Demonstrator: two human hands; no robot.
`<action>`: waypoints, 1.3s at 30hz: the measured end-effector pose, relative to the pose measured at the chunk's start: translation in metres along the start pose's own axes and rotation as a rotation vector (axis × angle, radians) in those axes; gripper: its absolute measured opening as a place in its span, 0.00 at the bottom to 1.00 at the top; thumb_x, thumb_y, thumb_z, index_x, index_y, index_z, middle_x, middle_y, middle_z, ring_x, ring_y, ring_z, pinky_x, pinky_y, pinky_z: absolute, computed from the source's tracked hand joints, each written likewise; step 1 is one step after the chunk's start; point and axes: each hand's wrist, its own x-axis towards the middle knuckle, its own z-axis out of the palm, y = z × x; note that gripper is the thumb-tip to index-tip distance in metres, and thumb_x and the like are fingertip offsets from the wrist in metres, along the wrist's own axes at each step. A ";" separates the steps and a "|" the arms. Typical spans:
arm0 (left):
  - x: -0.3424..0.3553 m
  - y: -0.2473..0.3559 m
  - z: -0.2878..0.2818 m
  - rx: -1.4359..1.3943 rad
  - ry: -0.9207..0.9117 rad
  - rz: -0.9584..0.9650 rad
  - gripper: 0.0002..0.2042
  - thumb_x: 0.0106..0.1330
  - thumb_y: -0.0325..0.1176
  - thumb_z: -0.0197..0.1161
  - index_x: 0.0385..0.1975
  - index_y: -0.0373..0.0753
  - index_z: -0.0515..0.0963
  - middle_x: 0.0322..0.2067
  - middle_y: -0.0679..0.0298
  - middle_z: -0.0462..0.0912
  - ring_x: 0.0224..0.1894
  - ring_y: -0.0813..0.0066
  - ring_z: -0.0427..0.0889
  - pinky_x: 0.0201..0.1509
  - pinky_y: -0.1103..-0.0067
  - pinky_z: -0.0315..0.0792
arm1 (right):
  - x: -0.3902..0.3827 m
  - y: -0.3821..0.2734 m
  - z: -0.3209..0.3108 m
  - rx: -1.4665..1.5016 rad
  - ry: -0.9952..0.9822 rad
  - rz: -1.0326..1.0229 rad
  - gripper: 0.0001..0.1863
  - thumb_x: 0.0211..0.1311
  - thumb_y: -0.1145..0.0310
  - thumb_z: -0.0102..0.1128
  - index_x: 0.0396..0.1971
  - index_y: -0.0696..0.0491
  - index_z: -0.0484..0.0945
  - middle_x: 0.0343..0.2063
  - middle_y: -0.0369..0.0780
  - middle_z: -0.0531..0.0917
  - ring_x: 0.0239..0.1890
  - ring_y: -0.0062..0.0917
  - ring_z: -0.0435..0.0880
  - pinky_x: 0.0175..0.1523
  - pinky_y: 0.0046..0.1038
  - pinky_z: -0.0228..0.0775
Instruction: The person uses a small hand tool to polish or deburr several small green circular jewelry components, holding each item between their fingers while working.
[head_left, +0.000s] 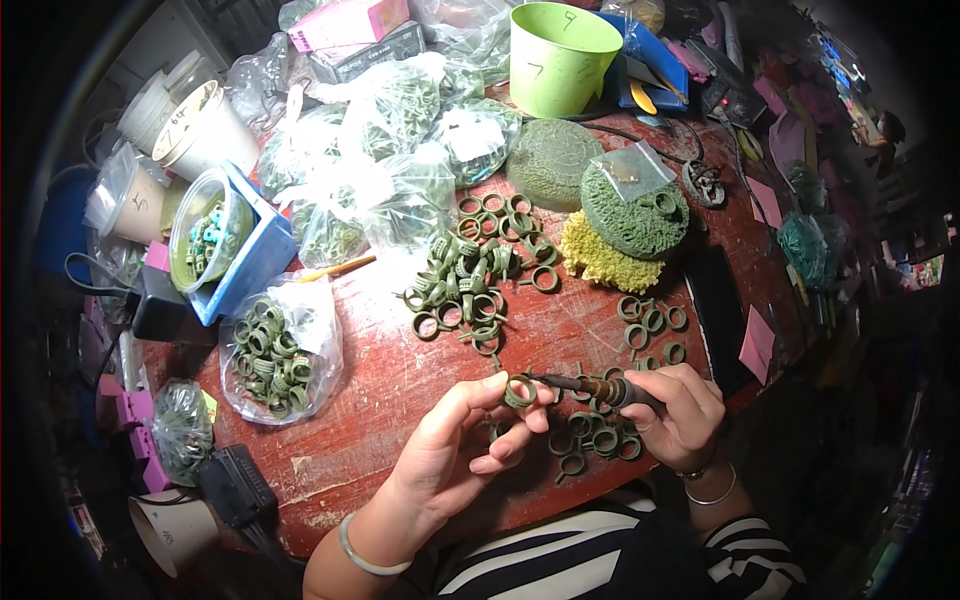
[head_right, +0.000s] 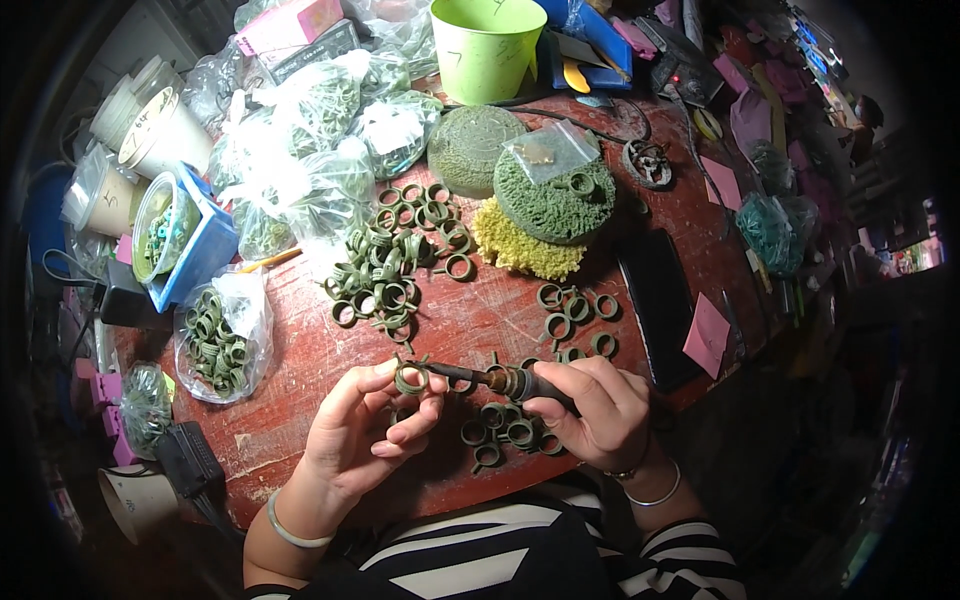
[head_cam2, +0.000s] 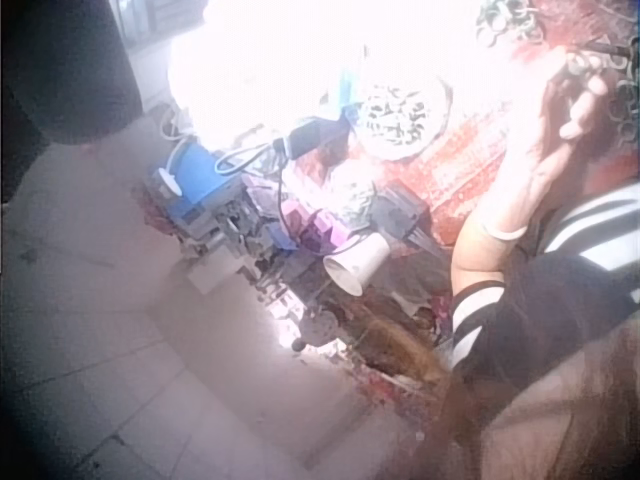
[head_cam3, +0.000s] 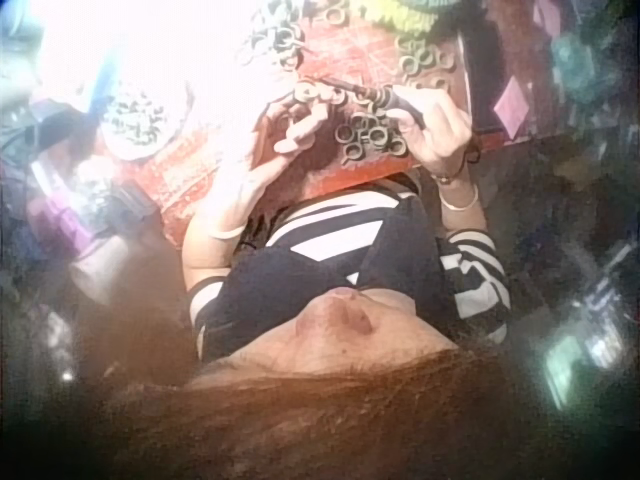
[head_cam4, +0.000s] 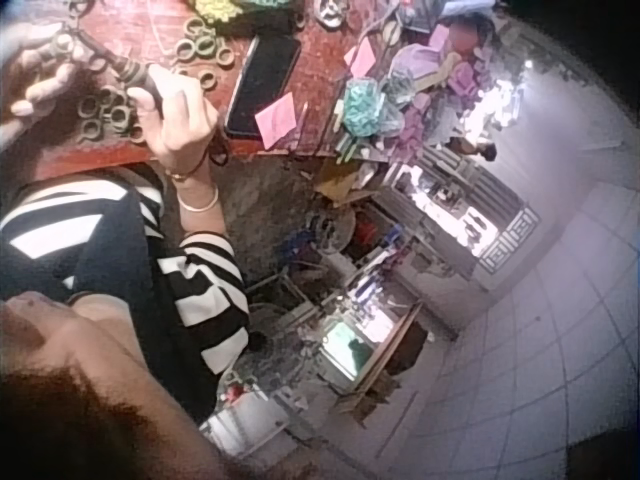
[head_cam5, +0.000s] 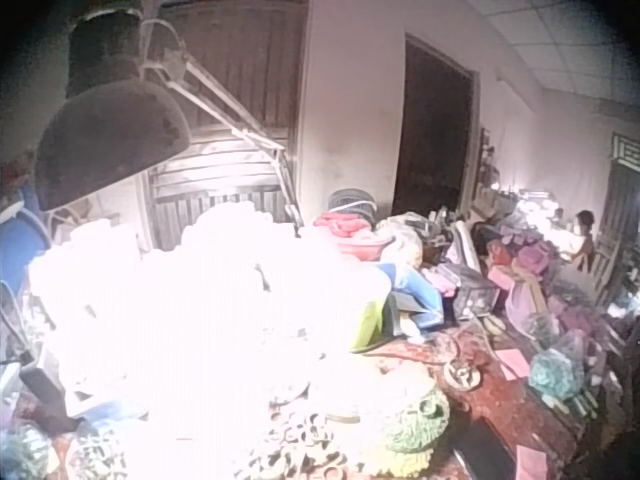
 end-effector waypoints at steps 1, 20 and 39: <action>0.000 0.000 0.000 0.000 -0.001 0.000 0.17 0.77 0.42 0.51 0.46 0.32 0.77 0.40 0.56 0.81 0.25 0.83 0.66 0.20 0.91 0.56 | 0.000 0.000 0.000 0.002 0.001 0.001 0.18 0.62 0.60 0.71 0.42 0.59 0.83 0.27 0.40 0.81 0.23 0.28 0.83 0.26 0.26 0.74; 0.001 0.001 -0.002 -0.039 0.013 -0.026 0.15 0.75 0.41 0.52 0.42 0.34 0.78 0.45 0.53 0.80 0.24 0.80 0.68 0.19 0.90 0.62 | -0.001 0.001 -0.001 0.003 0.015 -0.014 0.18 0.63 0.60 0.71 0.43 0.59 0.83 0.29 0.41 0.82 0.24 0.28 0.83 0.26 0.26 0.75; 0.000 0.001 -0.002 0.001 0.005 -0.017 0.18 0.74 0.41 0.55 0.49 0.30 0.76 0.38 0.58 0.78 0.25 0.83 0.68 0.20 0.91 0.60 | -0.002 0.000 -0.002 -0.012 0.050 -0.011 0.19 0.63 0.59 0.71 0.44 0.59 0.82 0.29 0.40 0.83 0.25 0.27 0.84 0.27 0.25 0.76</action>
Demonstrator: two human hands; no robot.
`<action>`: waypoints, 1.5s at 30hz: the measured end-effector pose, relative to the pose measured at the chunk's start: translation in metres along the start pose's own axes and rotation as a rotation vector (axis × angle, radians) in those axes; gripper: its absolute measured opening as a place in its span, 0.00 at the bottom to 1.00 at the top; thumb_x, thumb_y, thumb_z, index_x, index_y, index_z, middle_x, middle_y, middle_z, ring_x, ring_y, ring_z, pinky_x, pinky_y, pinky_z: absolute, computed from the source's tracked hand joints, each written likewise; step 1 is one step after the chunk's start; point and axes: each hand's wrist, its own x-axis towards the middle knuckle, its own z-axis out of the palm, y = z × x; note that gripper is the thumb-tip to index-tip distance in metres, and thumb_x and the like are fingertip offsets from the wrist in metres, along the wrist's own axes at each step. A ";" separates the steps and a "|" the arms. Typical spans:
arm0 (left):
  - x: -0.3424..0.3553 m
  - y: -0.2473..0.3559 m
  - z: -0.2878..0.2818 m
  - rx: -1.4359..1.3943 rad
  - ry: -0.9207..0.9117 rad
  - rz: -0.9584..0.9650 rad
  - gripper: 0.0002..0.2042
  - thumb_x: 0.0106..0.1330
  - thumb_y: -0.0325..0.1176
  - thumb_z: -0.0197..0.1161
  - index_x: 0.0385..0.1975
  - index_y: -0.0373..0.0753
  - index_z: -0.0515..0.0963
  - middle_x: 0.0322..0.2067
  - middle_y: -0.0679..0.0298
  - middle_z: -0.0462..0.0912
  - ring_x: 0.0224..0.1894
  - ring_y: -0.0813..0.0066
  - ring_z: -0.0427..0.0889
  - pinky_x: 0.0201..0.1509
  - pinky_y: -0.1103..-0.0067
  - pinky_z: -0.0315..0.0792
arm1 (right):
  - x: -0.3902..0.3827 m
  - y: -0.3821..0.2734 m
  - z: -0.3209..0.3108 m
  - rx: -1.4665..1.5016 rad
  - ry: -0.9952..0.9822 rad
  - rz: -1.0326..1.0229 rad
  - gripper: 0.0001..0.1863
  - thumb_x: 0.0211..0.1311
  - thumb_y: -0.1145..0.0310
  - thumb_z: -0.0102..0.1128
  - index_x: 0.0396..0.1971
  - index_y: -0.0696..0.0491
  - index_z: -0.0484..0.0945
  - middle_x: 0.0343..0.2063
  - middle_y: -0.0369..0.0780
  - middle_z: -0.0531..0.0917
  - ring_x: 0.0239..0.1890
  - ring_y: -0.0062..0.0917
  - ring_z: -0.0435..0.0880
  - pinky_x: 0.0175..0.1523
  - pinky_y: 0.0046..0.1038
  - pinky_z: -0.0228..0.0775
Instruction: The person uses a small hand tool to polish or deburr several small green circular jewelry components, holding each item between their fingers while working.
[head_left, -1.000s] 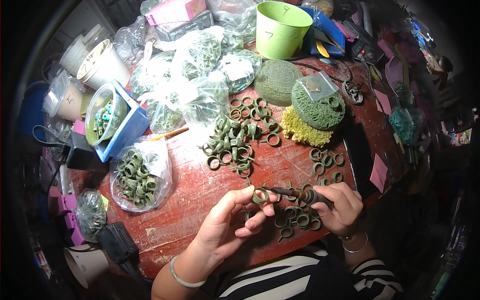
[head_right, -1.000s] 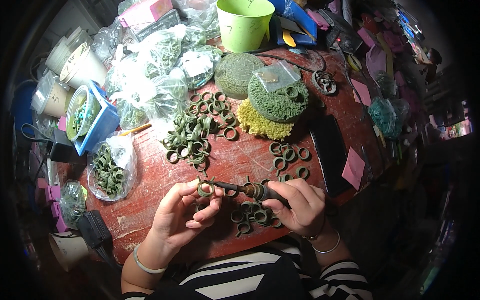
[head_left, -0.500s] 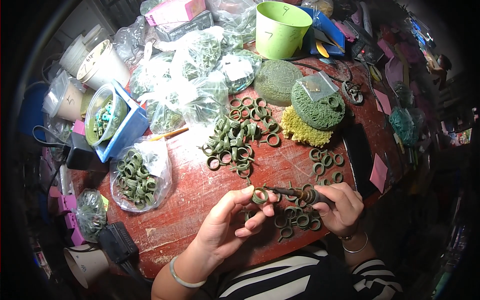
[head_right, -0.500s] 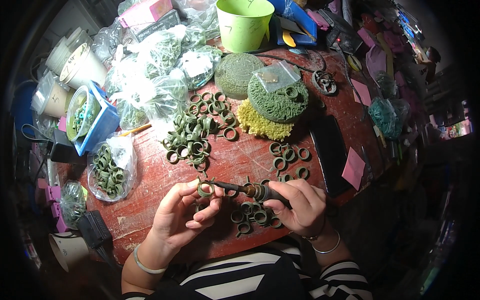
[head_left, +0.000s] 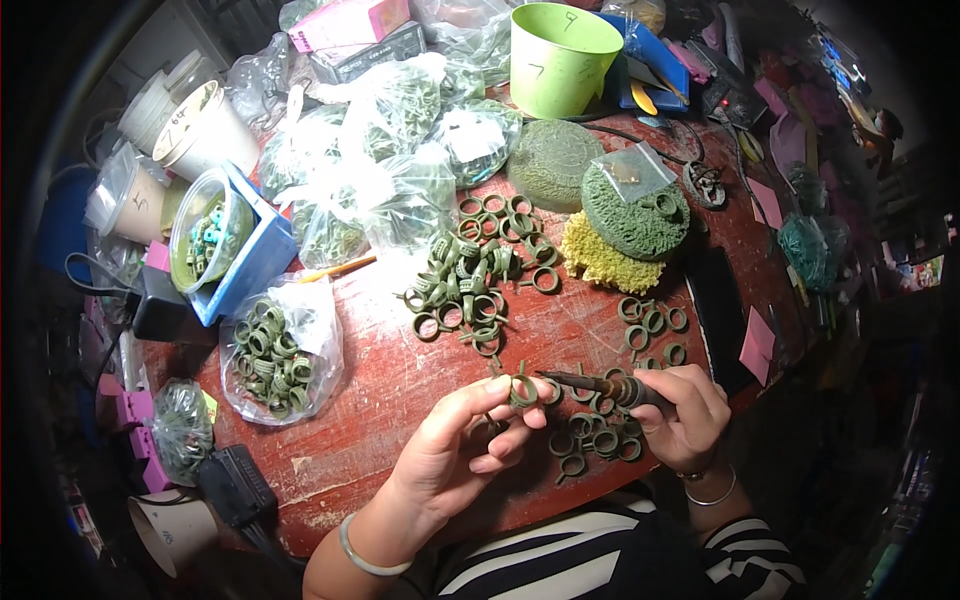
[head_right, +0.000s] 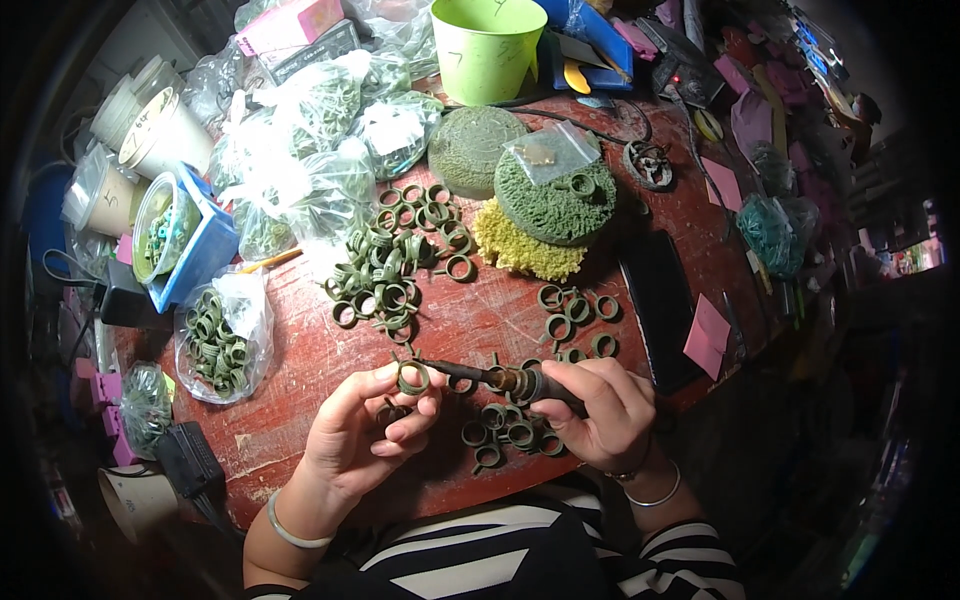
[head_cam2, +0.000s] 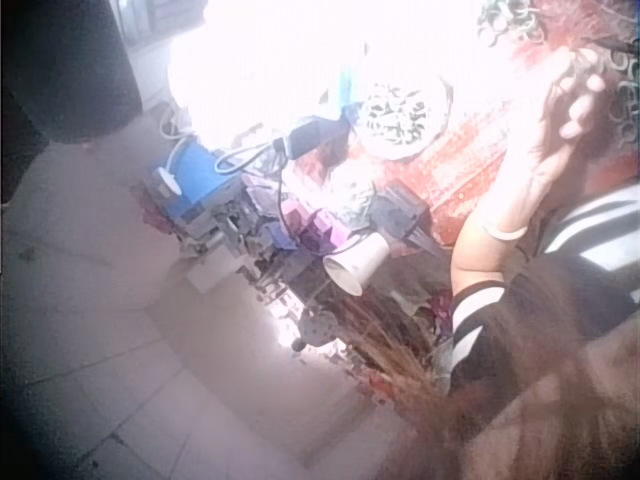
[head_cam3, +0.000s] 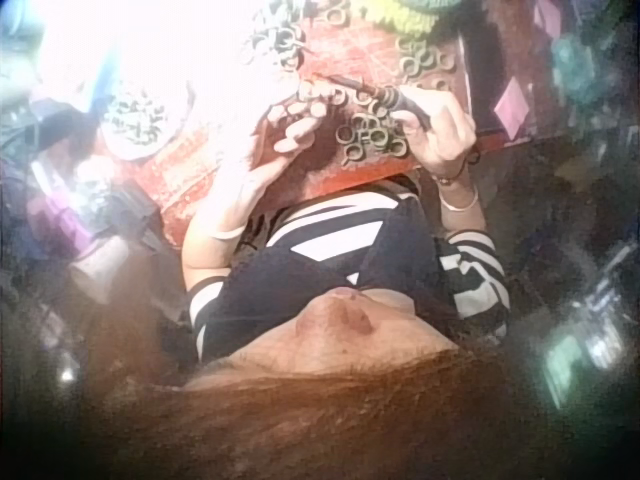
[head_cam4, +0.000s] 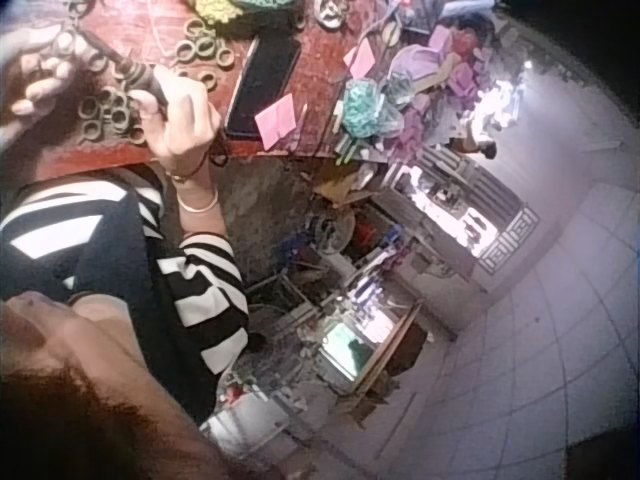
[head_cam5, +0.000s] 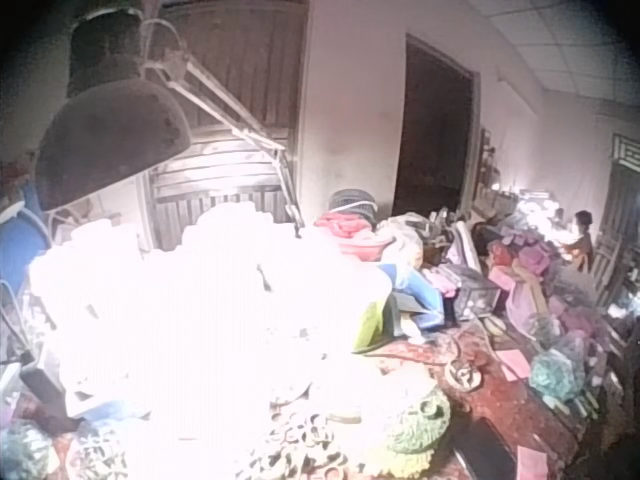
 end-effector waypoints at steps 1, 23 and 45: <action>0.000 0.000 0.000 0.000 0.000 0.000 0.18 0.74 0.41 0.55 0.49 0.30 0.76 0.38 0.58 0.78 0.25 0.83 0.68 0.20 0.91 0.60 | 0.000 0.000 0.000 -0.002 0.006 -0.007 0.19 0.63 0.58 0.71 0.44 0.59 0.82 0.29 0.40 0.83 0.25 0.27 0.84 0.27 0.25 0.76; 0.003 0.000 -0.003 -0.041 -0.017 -0.009 0.24 0.78 0.46 0.49 0.51 0.26 0.76 0.36 0.60 0.81 0.25 0.84 0.66 0.19 0.91 0.57 | 0.001 0.001 0.000 0.016 0.004 0.001 0.19 0.63 0.60 0.71 0.45 0.59 0.82 0.29 0.40 0.82 0.24 0.28 0.84 0.26 0.25 0.75; -0.065 0.025 -0.017 1.482 0.474 0.592 0.14 0.57 0.18 0.70 0.44 0.33 0.80 0.30 0.73 0.76 0.29 0.90 0.72 0.35 0.89 0.67 | -0.001 0.002 -0.005 0.005 0.090 0.069 0.16 0.63 0.65 0.71 0.44 0.59 0.81 0.30 0.41 0.81 0.25 0.29 0.82 0.27 0.26 0.73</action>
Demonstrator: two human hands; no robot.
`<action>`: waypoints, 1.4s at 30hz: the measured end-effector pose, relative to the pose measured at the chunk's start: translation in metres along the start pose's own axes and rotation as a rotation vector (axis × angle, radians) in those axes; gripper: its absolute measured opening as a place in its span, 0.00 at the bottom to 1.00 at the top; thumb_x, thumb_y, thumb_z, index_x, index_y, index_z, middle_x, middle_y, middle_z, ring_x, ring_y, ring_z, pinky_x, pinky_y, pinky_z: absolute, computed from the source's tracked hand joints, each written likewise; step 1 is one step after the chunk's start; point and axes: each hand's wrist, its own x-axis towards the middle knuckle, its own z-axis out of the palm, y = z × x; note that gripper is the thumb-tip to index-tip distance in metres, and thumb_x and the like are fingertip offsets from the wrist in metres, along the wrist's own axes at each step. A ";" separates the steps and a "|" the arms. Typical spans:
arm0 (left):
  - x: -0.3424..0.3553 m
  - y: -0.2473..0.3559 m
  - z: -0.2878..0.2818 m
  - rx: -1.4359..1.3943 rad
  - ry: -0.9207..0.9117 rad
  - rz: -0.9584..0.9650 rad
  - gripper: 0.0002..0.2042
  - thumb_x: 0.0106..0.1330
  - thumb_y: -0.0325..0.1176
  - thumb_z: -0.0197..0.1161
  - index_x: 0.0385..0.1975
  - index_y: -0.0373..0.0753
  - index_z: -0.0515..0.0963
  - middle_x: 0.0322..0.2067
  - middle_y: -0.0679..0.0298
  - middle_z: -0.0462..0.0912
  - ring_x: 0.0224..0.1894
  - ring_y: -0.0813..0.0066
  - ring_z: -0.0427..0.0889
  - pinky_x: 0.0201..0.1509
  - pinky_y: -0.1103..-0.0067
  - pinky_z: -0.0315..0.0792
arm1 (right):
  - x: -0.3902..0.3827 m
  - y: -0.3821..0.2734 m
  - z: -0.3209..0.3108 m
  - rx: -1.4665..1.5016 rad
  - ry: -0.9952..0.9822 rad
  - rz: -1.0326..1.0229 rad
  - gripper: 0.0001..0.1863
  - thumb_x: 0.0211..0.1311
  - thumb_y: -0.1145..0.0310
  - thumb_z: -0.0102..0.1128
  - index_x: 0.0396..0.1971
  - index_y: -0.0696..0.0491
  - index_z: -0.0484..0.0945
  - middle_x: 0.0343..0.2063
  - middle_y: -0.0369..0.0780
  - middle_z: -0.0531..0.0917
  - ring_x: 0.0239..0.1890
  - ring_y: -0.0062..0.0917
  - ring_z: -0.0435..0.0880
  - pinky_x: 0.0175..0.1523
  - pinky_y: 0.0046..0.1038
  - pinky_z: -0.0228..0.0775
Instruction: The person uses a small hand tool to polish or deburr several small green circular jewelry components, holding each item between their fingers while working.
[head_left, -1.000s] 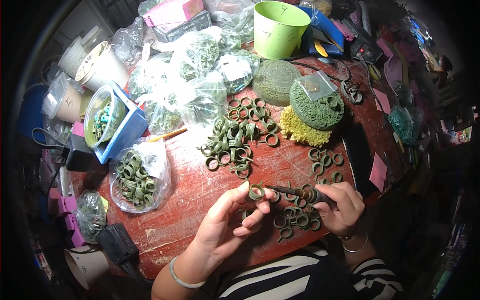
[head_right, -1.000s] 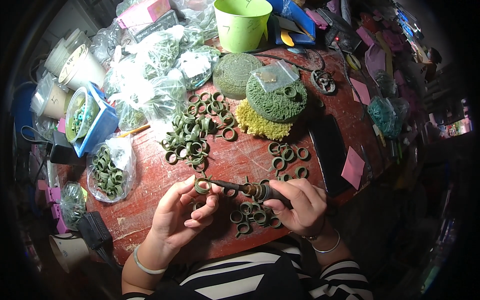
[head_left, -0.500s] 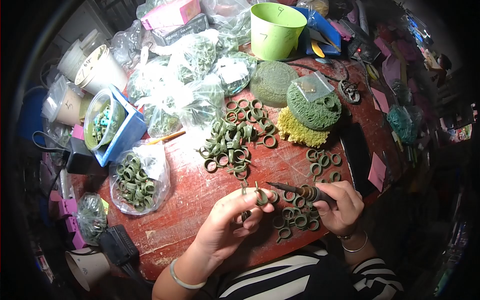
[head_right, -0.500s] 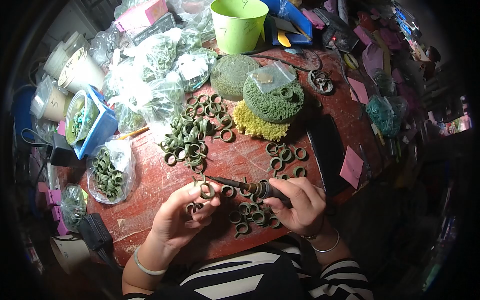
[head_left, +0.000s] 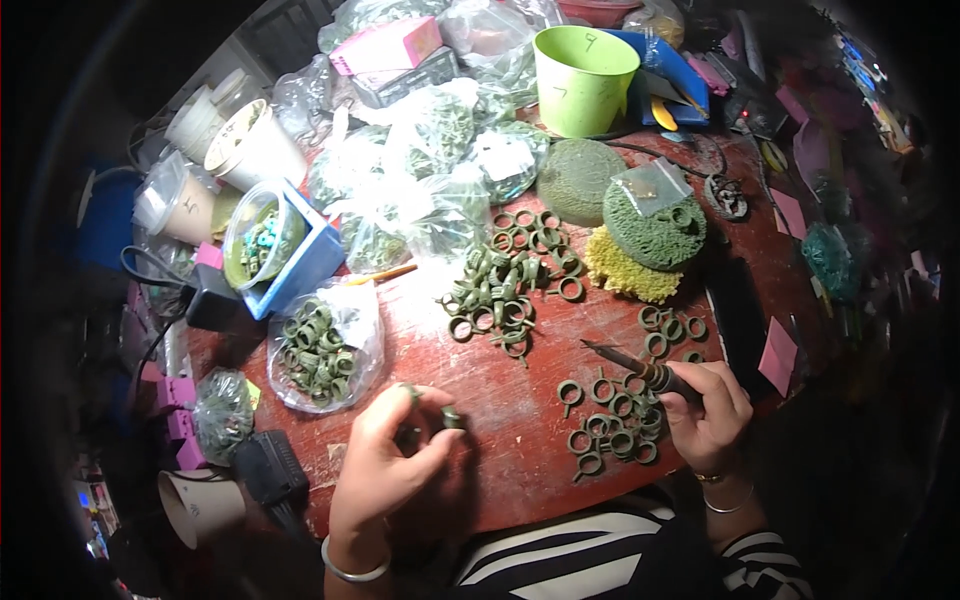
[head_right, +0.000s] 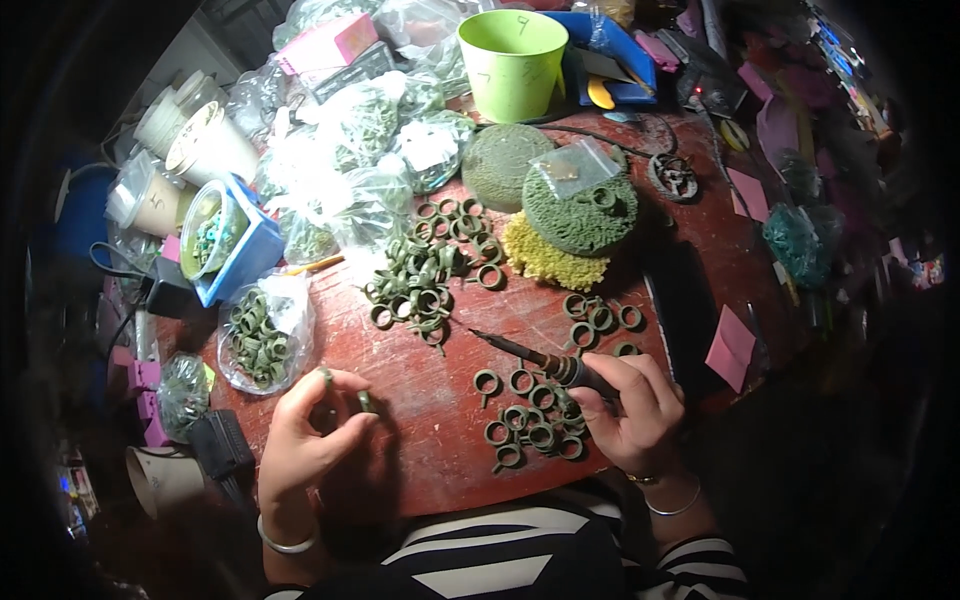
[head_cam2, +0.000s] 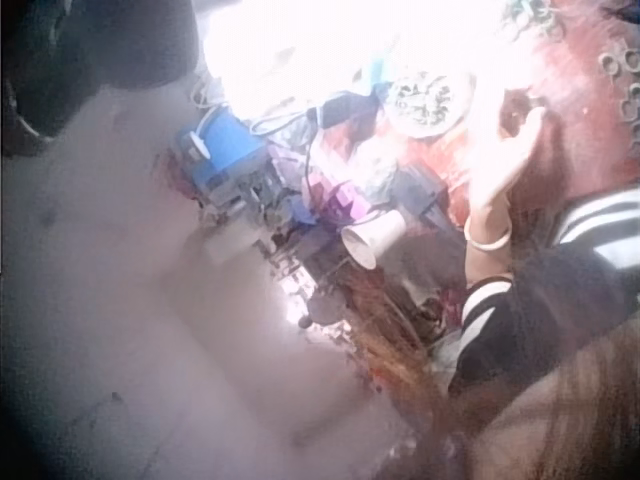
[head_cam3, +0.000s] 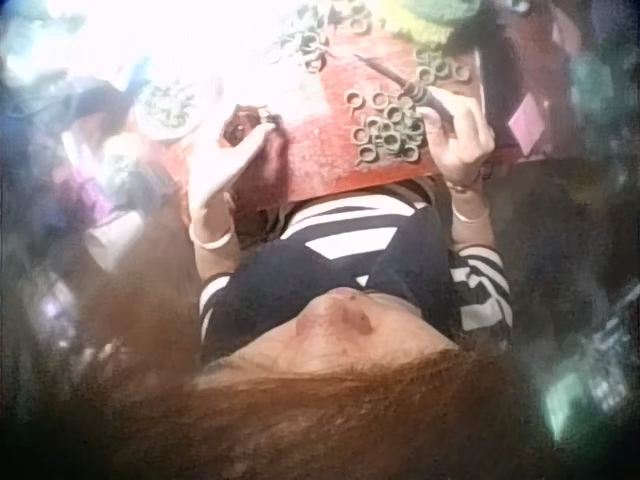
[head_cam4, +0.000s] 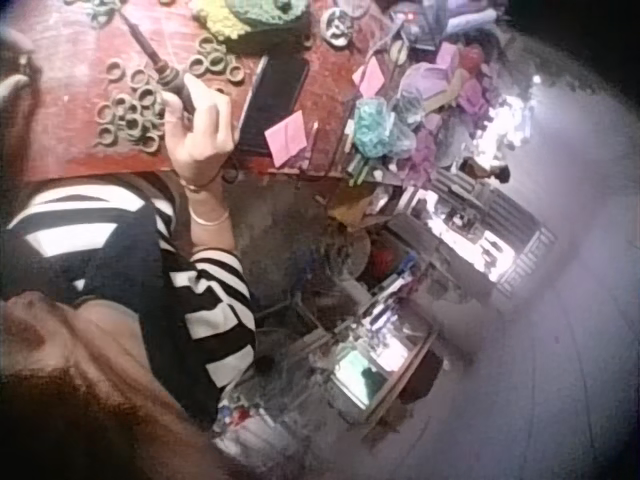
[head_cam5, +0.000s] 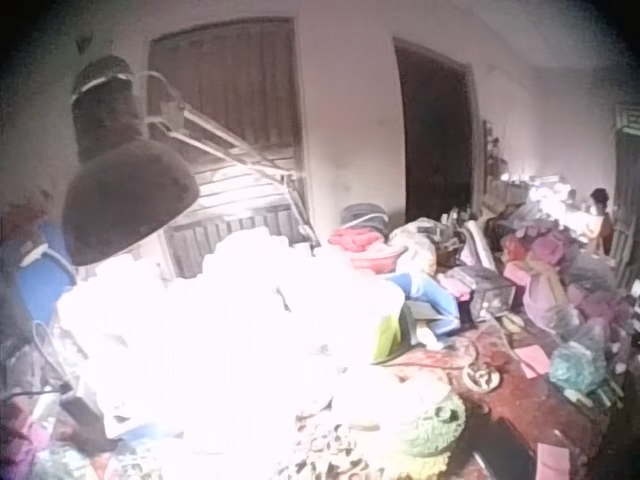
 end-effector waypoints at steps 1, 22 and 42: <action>-0.006 -0.006 -0.006 0.099 0.074 0.050 0.14 0.55 0.17 0.69 0.42 0.32 0.80 0.32 0.70 0.78 0.29 0.86 0.73 0.35 0.87 0.68 | 0.001 -0.001 -0.001 0.003 -0.013 0.007 0.16 0.63 0.65 0.71 0.44 0.58 0.81 0.30 0.42 0.80 0.25 0.29 0.81 0.27 0.27 0.73; -0.055 -0.036 -0.027 0.296 0.442 -0.035 0.16 0.55 0.24 0.73 0.44 0.35 0.81 0.52 0.57 0.70 0.48 0.69 0.77 0.51 0.77 0.74 | -0.005 -0.007 0.009 -0.005 -0.058 0.054 0.13 0.67 0.69 0.66 0.44 0.61 0.80 0.31 0.43 0.80 0.28 0.27 0.80 0.30 0.25 0.70; -0.076 -0.039 -0.059 0.242 0.423 -0.030 0.18 0.81 0.35 0.44 0.53 0.29 0.78 0.56 0.55 0.76 0.49 0.71 0.81 0.54 0.78 0.75 | -0.003 -0.007 0.010 -0.017 -0.064 0.032 0.11 0.68 0.71 0.64 0.43 0.62 0.79 0.32 0.44 0.81 0.30 0.29 0.81 0.34 0.26 0.72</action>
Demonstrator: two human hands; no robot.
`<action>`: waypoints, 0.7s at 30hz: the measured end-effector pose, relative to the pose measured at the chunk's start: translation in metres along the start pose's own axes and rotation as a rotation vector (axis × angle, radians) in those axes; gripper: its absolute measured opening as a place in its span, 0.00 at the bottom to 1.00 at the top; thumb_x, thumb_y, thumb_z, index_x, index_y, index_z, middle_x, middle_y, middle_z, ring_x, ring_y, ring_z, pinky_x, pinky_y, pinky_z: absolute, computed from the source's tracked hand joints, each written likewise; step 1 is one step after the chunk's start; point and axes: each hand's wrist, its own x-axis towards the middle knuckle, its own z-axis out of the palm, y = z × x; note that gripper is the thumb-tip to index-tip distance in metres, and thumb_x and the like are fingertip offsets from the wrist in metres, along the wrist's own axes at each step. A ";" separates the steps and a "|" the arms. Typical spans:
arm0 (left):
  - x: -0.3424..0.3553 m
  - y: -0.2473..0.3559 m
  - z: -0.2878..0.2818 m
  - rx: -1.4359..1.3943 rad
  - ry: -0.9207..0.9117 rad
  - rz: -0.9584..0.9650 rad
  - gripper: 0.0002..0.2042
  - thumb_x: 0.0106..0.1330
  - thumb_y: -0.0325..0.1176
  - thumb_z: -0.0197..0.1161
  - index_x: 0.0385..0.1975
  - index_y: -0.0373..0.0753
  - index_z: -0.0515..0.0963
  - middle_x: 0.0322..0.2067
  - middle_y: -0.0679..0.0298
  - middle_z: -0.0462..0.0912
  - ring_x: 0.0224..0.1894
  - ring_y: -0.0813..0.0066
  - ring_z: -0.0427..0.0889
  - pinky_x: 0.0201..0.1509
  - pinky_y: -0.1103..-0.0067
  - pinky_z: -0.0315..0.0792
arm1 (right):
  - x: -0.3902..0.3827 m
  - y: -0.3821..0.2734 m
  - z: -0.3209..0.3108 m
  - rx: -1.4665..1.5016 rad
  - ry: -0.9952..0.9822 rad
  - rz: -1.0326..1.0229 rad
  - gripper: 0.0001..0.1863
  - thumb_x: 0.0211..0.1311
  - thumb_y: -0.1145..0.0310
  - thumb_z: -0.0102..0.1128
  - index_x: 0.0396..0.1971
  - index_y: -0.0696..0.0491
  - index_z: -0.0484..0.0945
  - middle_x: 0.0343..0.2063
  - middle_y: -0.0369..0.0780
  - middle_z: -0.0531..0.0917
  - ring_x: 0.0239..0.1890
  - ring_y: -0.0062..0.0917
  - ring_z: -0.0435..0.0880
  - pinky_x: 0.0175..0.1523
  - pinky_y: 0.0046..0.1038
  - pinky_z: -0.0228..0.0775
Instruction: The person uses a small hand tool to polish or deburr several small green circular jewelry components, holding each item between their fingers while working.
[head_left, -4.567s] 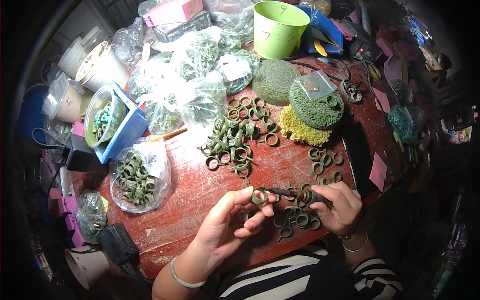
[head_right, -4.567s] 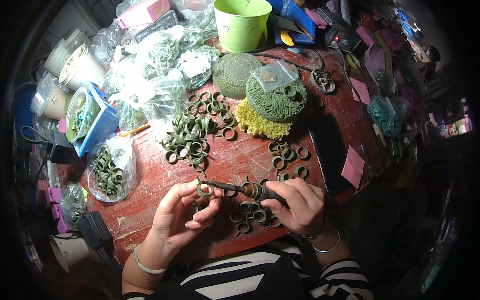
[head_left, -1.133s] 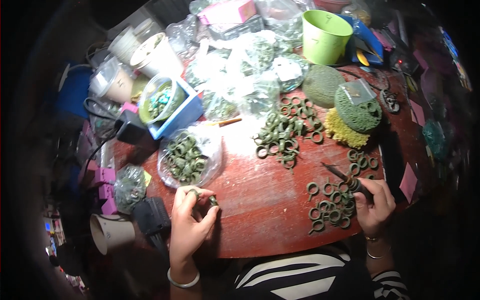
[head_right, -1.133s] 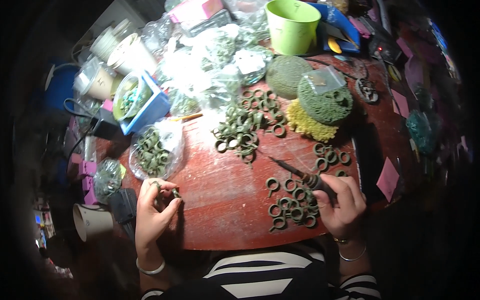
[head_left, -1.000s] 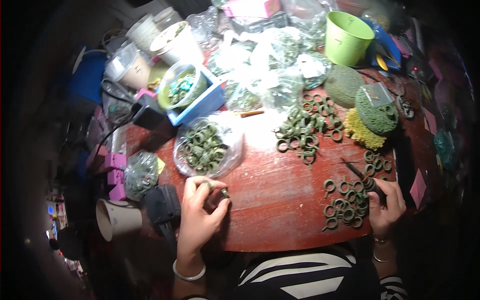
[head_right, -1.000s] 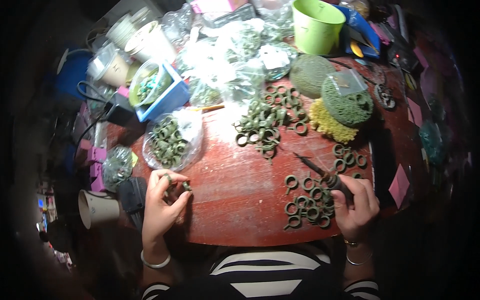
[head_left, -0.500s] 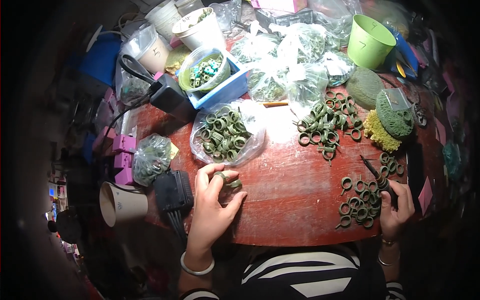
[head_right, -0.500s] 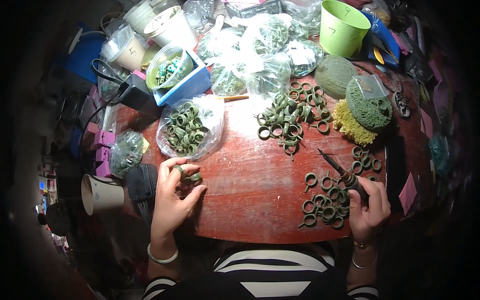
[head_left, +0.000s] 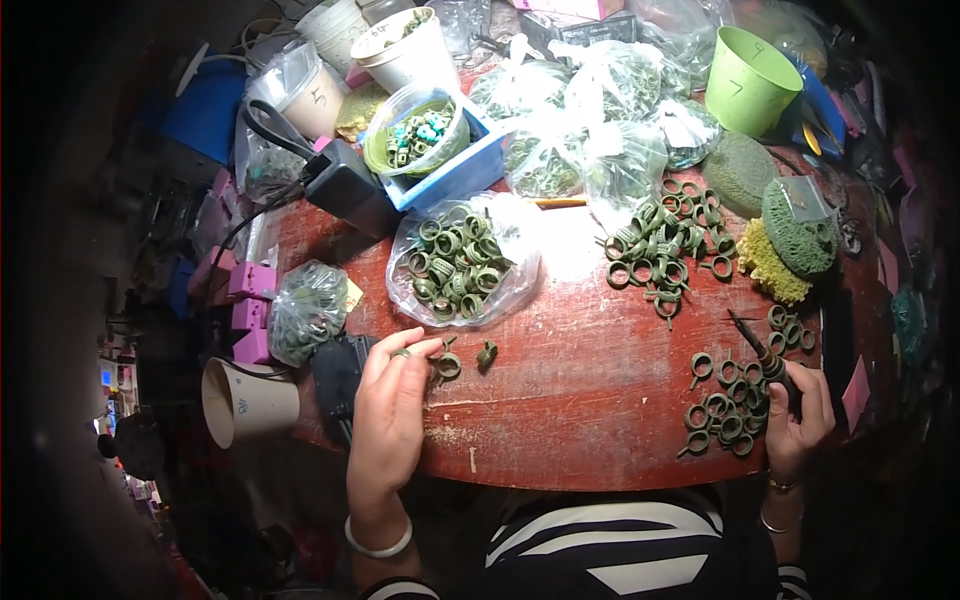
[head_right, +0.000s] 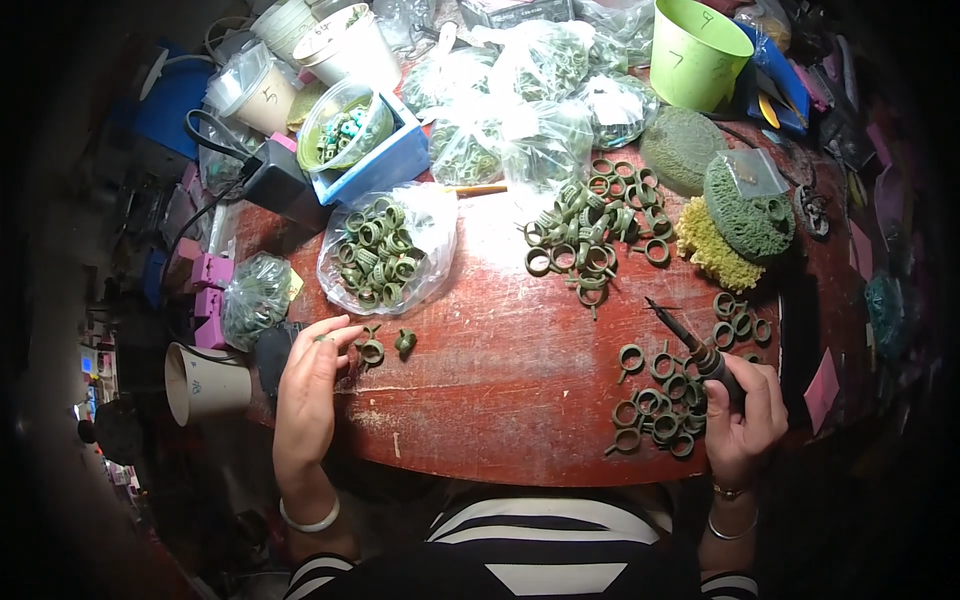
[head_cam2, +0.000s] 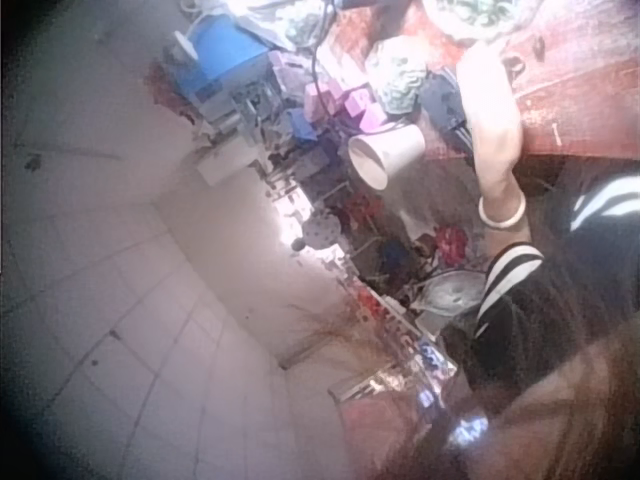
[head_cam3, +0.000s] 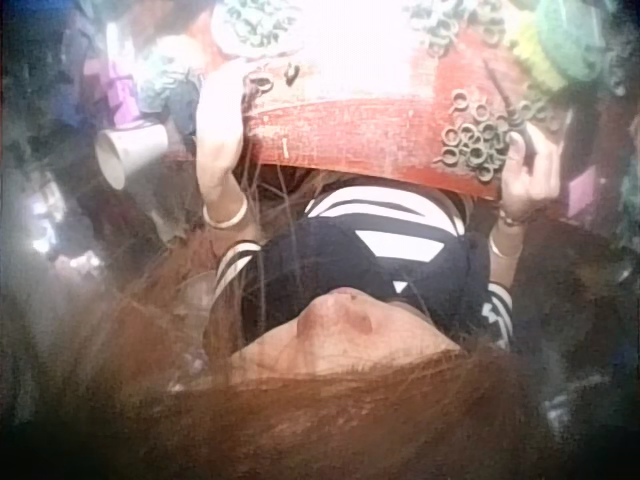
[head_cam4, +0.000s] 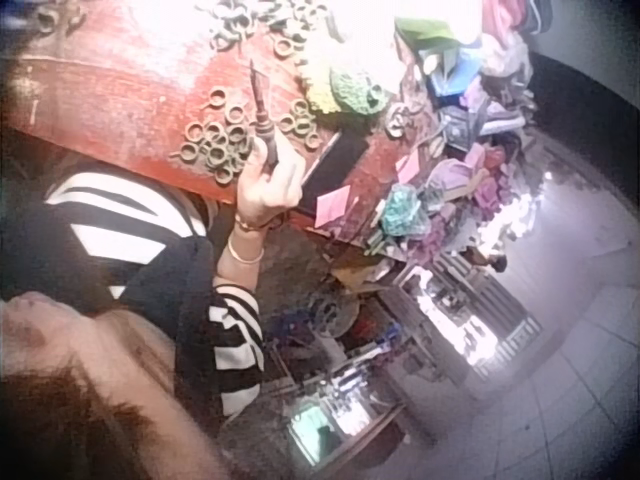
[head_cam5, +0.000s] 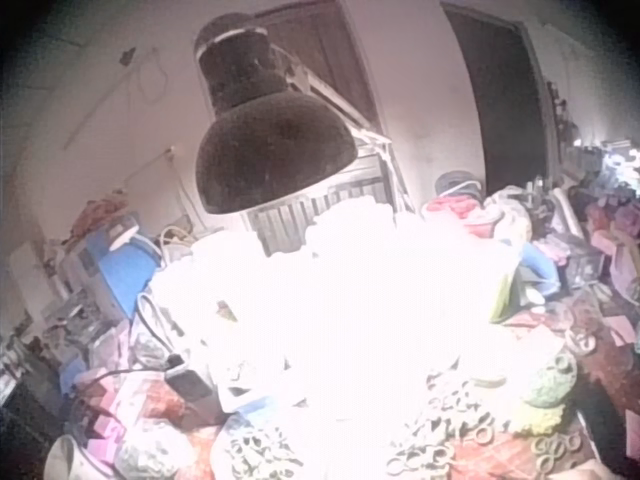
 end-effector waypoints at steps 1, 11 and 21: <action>0.001 -0.005 0.000 -0.059 0.036 -0.016 0.16 0.80 0.33 0.46 0.51 0.29 0.79 0.55 0.56 0.77 0.48 0.73 0.81 0.53 0.79 0.75 | 0.000 0.000 0.000 0.003 0.004 -0.006 0.10 0.68 0.71 0.64 0.43 0.62 0.79 0.32 0.44 0.81 0.30 0.29 0.81 0.34 0.26 0.72; 0.002 0.004 0.008 -0.090 0.296 0.039 0.05 0.64 0.17 0.64 0.38 0.30 0.82 0.41 0.59 0.82 0.39 0.76 0.83 0.43 0.81 0.79 | -0.001 -0.002 -0.002 0.018 -0.033 0.065 0.09 0.69 0.73 0.62 0.42 0.63 0.78 0.33 0.42 0.80 0.33 0.28 0.78 0.40 0.26 0.71; 0.027 -0.004 0.023 0.114 0.198 0.062 0.05 0.60 0.18 0.69 0.34 0.32 0.82 0.37 0.65 0.78 0.30 0.83 0.78 0.32 0.85 0.72 | 0.000 0.002 -0.002 -0.011 -0.007 -0.013 0.11 0.67 0.71 0.65 0.43 0.62 0.79 0.32 0.45 0.80 0.29 0.31 0.81 0.33 0.28 0.73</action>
